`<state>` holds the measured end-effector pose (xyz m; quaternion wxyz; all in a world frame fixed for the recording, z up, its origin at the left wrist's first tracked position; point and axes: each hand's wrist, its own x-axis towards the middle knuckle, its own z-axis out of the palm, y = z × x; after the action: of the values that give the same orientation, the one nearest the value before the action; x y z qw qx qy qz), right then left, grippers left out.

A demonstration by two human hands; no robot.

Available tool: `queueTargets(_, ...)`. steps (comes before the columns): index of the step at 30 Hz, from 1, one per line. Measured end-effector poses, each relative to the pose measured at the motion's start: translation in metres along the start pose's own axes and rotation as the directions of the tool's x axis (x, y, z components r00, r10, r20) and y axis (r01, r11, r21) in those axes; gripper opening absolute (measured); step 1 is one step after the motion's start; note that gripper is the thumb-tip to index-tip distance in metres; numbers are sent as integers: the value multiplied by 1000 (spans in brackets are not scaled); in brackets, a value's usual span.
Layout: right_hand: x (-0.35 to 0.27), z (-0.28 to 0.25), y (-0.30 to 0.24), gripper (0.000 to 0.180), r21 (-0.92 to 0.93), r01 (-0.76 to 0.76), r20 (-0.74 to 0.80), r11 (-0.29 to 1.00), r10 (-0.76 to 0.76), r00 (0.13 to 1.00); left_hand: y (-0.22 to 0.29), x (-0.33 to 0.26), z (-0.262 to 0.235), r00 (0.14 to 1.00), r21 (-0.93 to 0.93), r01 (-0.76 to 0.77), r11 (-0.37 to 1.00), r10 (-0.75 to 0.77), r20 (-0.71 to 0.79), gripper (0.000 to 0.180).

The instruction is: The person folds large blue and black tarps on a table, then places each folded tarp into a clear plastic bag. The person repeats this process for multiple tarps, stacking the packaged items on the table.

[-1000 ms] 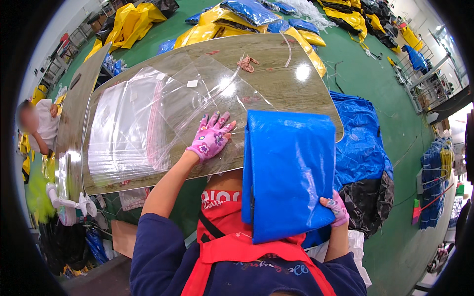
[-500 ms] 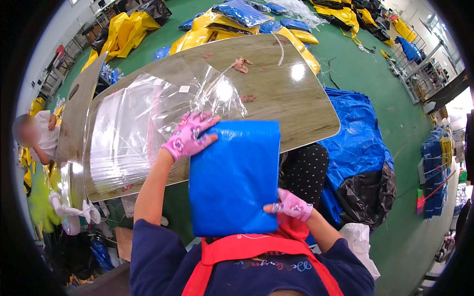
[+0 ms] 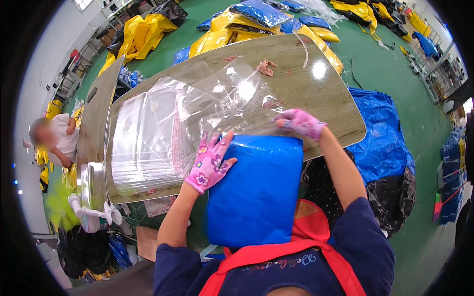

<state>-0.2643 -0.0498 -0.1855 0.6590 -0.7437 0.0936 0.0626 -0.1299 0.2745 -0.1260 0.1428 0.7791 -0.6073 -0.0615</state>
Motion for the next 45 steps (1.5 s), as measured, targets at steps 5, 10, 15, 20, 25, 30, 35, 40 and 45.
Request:
queueTargets(5,-78,31,-1,29,256,-144,-158,956,188,969,-1,-9,9,999,61,-3,998,5,-33,59)
queueTargets(10,-92,33,19,16,-834,218,22,507,-364,931,1,-9,15,997,-163,18,986,-30,-75,59)
queueTargets(15,-72,94,20,24,-679,-149,-610,719,-439,659,-3,-24,31,974,-234,20,972,-72,-216,62)
queueTargets(20,-87,124,57,33,-659,-181,-673,730,-465,575,9,-33,42,941,-279,25,960,-117,-317,65)
queueTargets(25,-131,138,40,31,-813,-227,-425,536,-281,861,13,-36,42,951,-255,87,963,-157,-266,63)
queueTargets(30,-102,88,-22,23,-216,-194,-521,957,56,852,24,-32,57,899,-265,17,964,-131,-418,49)
queueTargets(35,-72,84,9,13,-412,116,-468,904,-319,824,13,-31,69,650,-776,146,614,-651,-393,54)
queueTargets(40,-94,124,36,24,54,57,-512,997,-21,859,-15,-40,40,629,-729,678,95,-589,508,47)
queueTargets(45,-177,188,12,44,358,-78,-403,931,229,886,38,-103,62,862,-863,384,328,-463,207,61)
